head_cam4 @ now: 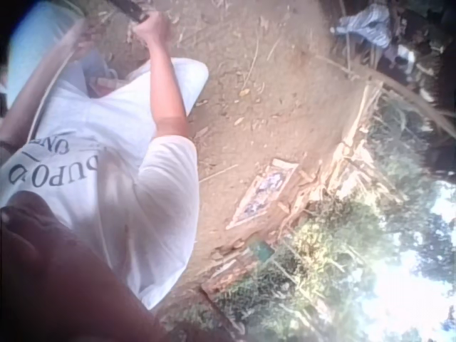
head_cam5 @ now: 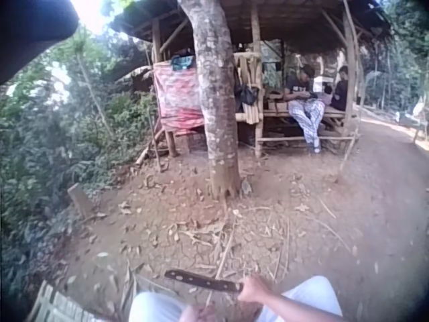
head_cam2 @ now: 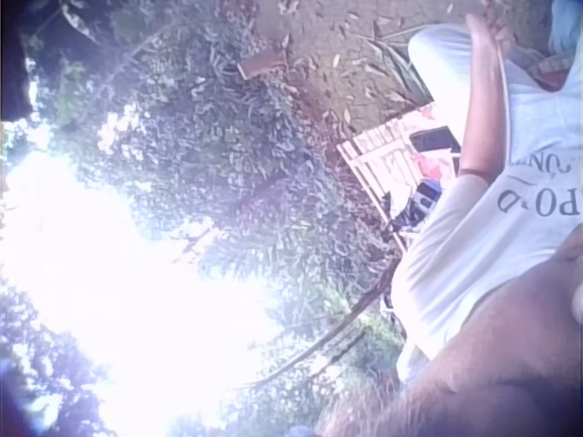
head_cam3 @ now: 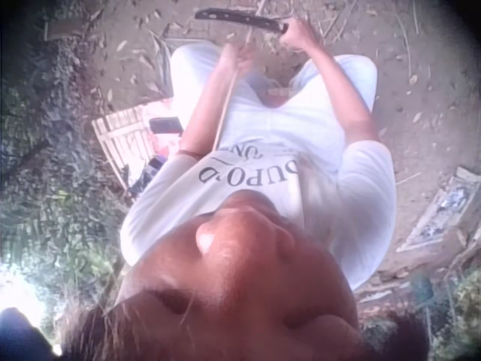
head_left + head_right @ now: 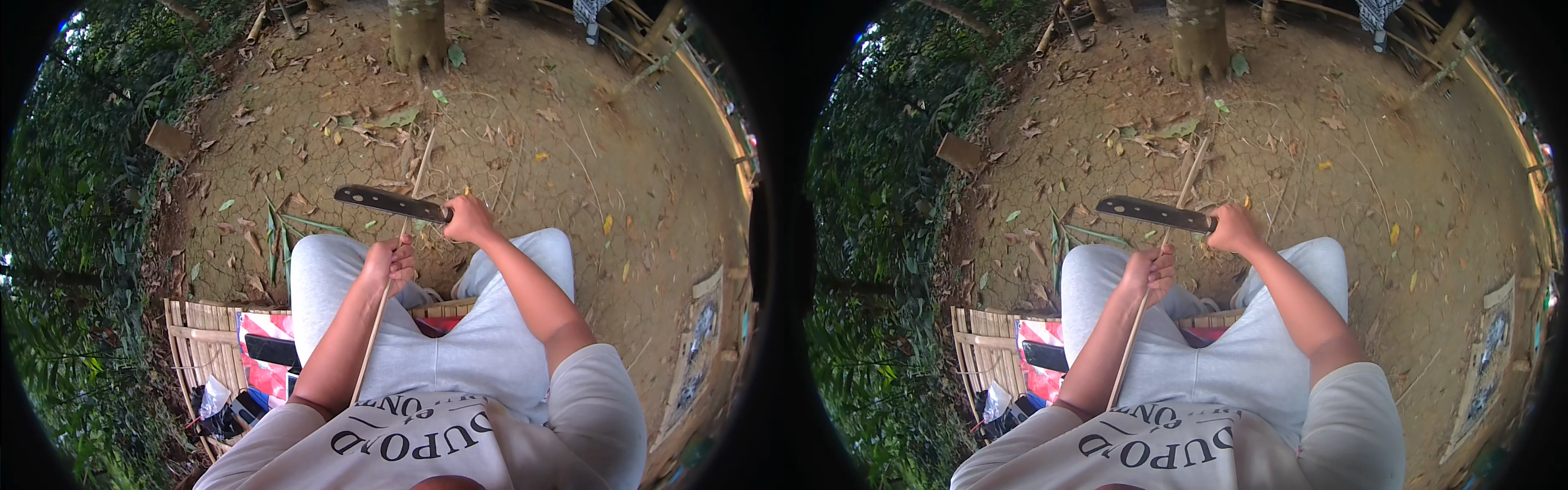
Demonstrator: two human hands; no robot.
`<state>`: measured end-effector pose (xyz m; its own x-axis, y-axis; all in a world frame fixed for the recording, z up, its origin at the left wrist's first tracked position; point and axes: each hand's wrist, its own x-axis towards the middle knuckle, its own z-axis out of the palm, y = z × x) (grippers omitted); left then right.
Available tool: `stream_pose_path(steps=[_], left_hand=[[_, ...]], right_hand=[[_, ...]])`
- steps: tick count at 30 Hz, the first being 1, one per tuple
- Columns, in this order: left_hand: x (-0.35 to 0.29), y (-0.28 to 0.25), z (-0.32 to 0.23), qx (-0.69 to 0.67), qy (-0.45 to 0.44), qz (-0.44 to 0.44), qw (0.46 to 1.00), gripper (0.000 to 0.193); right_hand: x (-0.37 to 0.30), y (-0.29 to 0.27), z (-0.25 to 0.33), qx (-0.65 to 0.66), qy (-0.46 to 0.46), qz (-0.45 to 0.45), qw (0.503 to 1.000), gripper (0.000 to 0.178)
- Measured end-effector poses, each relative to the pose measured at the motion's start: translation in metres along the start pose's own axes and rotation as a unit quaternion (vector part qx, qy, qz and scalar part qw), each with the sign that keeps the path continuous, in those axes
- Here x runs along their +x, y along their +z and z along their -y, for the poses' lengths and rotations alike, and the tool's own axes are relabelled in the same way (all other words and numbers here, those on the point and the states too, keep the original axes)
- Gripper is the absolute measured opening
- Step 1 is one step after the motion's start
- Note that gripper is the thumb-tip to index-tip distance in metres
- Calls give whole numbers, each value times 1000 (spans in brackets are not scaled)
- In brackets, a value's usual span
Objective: The person uses a large knife to whittle and shape a thin wooden stick, rotating it by hand while seated outdoors.
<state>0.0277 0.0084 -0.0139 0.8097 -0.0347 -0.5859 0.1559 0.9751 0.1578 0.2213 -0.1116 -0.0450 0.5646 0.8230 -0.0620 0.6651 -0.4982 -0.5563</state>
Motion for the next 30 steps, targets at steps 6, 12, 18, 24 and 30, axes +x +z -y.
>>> stream_pose_path(steps=[6, 12, 18, 24, 30], left_hand=[[4, 3, -5, 28, 27, -40, 998, 16], [13, 8, -4, 19, 16, 3, 1000, 17], [12, 19, 5, 17, 4, 1, 1000, 18], [-6, 20, 7, 26, 18, 6, 1000, 17], [-31, 15, 24, 51, 6, -19, 998, 16]], right_hand=[[10, 8, 2, -19, 32, -7, 999, 17], [16, 5, -17, -64, 42, -39, 996, 18], [15, -2, -24, -56, 134, -39, 989, 18], [6, -17, -10, -59, 75, -37, 995, 22], [-4, -12, -24, -90, -9, -65, 994, 24]])
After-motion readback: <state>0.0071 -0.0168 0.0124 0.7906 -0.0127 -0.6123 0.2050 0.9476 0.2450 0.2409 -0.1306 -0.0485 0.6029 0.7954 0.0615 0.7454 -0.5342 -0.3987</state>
